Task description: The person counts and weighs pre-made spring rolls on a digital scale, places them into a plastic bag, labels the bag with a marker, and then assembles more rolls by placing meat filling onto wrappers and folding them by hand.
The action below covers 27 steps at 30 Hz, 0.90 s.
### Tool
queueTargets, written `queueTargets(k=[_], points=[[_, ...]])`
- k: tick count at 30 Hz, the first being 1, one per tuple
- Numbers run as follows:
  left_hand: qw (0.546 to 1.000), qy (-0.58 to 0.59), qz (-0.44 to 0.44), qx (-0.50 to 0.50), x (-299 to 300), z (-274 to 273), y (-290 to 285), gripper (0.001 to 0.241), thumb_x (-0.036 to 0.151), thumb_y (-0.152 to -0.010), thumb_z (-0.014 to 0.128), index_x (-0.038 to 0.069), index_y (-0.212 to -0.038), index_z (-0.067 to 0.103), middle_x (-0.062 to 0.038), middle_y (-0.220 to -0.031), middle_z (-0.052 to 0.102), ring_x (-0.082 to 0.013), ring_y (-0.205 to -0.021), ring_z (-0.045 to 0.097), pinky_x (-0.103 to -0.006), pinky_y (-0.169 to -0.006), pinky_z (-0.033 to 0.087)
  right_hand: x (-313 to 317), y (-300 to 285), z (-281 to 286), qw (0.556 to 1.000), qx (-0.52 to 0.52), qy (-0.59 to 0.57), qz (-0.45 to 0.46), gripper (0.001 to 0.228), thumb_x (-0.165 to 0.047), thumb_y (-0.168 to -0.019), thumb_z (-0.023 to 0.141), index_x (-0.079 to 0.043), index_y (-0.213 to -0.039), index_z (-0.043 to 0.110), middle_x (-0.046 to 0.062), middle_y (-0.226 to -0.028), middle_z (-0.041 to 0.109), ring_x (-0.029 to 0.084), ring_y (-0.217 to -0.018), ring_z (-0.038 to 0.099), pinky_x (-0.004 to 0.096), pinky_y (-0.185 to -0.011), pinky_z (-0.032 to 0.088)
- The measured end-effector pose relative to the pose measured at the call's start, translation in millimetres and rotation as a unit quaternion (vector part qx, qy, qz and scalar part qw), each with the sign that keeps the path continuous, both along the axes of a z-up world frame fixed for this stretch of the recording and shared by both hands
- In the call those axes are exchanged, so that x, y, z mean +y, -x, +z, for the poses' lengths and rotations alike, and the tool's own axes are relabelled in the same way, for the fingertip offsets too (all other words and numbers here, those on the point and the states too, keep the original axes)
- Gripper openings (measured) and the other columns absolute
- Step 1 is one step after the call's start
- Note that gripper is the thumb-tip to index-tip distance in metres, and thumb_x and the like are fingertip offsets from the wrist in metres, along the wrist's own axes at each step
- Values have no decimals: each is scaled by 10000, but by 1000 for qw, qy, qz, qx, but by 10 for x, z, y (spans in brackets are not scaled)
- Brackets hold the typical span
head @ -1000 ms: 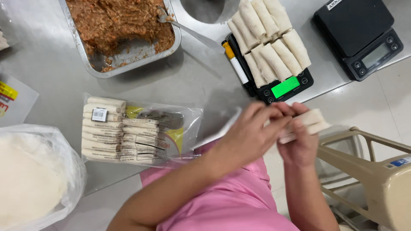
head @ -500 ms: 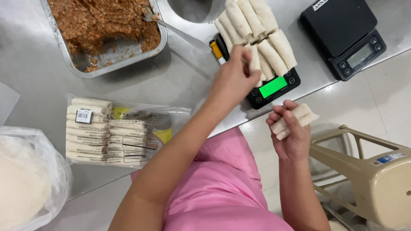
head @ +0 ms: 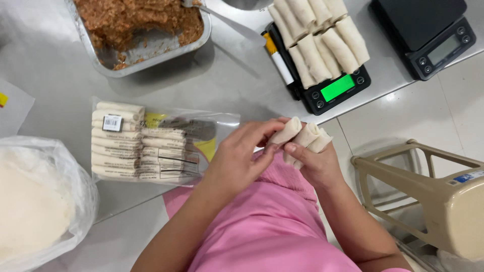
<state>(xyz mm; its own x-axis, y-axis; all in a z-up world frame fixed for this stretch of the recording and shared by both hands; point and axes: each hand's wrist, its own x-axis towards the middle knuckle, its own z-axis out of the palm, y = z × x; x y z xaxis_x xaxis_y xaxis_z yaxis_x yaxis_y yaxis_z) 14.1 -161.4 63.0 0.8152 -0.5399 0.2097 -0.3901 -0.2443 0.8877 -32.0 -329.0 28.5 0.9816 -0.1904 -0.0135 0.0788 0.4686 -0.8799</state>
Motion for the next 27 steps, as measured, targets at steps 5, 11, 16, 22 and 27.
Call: queueTargets(k=[5, 11, 16, 22, 27], points=[[999, -9, -35, -38, 91, -104, 141, 377, 67, -947, 671, 82, -1322, 625, -130, -1132, 647, -333, -1075, 685, -428, -937, 599, 53, 252, -262, 997, 74, 19, 17, 590, -18, -784, 739, 134, -1334, 589, 349, -1241, 683, 377, -1195, 684, 479, -945, 594], [998, 14, -34, -42, 205, -226, 163, 287, 190, -995, 599, 94, -1262, 644, -119, -1146, 603, -349, -1137, 649, -453, -993, 563, -329, 509, -600, 950, 174, 235, 105, 397, -72, -617, 934, 11, -971, 775, 145, -906, 770, 159, -899, 653, 356, -735, 543], [994, 62, -94, -14, 112, -253, 256, 366, 385, -1007, 618, 97, -1231, 637, -172, -1092, 651, -427, -1033, 708, -505, -926, 591, -160, 425, -511, 946, 175, 216, 165, 540, -41, -626, 894, -40, -1101, 639, 123, -1017, 710, 172, -974, 611, 401, -797, 530], [994, 100, 36, 31, 84, -501, -23, 75, 286, -954, 720, 222, -989, 704, 29, -988, 664, -231, -961, 722, -336, -850, 590, 18, 381, -186, 967, 159, 111, 167, 1016, 81, -750, 729, -122, -1639, 280, 148, -1422, 568, 248, -1284, 577, 534, -1014, 577], [985, 118, 127, 17, 59, -580, -224, 55, 291, -932, 756, 239, -923, 741, 77, -899, 663, -130, -800, 701, -251, -709, 567, 280, 485, -511, 990, 96, -102, -5, 716, 224, -819, 634, -22, -1470, 466, 253, -1346, 619, 370, -1136, 705, 543, -838, 670]])
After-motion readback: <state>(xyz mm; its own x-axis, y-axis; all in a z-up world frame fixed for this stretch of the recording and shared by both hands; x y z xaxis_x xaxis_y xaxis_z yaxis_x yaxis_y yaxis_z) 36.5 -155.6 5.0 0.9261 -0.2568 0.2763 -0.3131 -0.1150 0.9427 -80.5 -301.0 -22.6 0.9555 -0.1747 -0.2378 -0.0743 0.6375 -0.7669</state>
